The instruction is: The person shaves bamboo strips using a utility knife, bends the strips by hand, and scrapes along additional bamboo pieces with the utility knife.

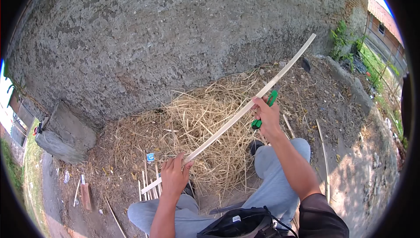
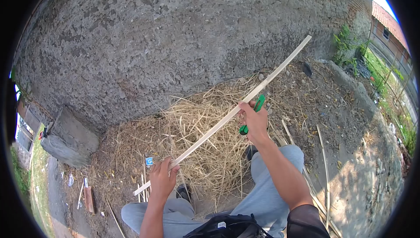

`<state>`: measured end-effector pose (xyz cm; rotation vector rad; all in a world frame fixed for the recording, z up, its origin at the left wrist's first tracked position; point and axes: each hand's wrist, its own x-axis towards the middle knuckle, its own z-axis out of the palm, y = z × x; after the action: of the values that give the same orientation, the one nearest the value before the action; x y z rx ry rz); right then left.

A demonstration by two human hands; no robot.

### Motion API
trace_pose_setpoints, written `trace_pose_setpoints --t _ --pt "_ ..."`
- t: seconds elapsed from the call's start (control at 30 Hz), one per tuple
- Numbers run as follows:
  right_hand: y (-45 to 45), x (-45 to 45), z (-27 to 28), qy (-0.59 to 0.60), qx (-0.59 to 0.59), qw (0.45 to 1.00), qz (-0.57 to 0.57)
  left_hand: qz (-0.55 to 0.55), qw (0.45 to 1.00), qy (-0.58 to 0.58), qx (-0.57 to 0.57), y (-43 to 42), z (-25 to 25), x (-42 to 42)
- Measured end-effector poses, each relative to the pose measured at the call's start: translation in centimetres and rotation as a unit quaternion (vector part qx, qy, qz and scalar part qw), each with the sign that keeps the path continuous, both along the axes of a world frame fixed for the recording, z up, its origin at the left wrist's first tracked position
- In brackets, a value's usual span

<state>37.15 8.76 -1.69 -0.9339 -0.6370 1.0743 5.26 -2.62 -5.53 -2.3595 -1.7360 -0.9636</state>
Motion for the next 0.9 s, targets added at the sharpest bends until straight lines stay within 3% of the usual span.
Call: trace_pose_setpoints --t 0.1,0.2,0.27,0.3,0.37,0.5,0.57,0.73,0.8,0.83,0.9 --pt "0.2 0.7 0.2 0.038 -0.003 0.999 -0.007 -0.013 0.998 -0.02 0.063 -0.1 1.5 1.1" --pt "0.9 1.8 0.4 0.013 0.001 0.999 -0.04 0.059 0.99 0.06 0.112 -0.4 1.7 1.0" --pt "1.0 2.3 0.7 0.015 -0.007 0.999 -0.049 0.083 0.995 0.009 -0.061 -0.5 0.6 0.3" --pt "1.0 2.5 0.8 0.018 -0.004 0.998 -0.059 0.085 0.994 0.009 -0.061 -0.6 0.4 0.2" --pt "1.1 2.8 0.6 0.012 -0.002 0.998 -0.065 0.107 0.972 0.01 -0.208 -0.7 0.2 0.3" --pt "1.2 2.9 0.5 -0.02 -0.004 1.0 -0.024 0.093 0.97 -0.081 -0.212 -1.0 -0.4 0.8" --pt "0.8 2.3 0.9 -0.087 -0.01 0.996 -0.001 0.062 0.928 -0.171 -0.324 -1.1 -0.2 0.9" --pt "-1.2 -0.4 -1.3 -0.237 0.057 0.969 -0.043 0.021 0.888 -0.257 -0.381 -1.7 -0.7 2.3" --pt "-2.5 -1.7 -1.8 -0.468 0.147 0.872 -0.012 0.02 0.885 -0.275 -0.375 -2.0 -1.0 3.1" --pt "-3.3 -2.2 -1.7 -0.467 0.147 0.872 -0.011 0.015 0.894 -0.268 -0.358 -2.5 -0.7 3.5" --pt "-5.3 -3.3 -0.3 -0.544 0.134 0.819 0.124 0.011 0.903 -0.261 -0.342 -3.1 -0.6 4.1"
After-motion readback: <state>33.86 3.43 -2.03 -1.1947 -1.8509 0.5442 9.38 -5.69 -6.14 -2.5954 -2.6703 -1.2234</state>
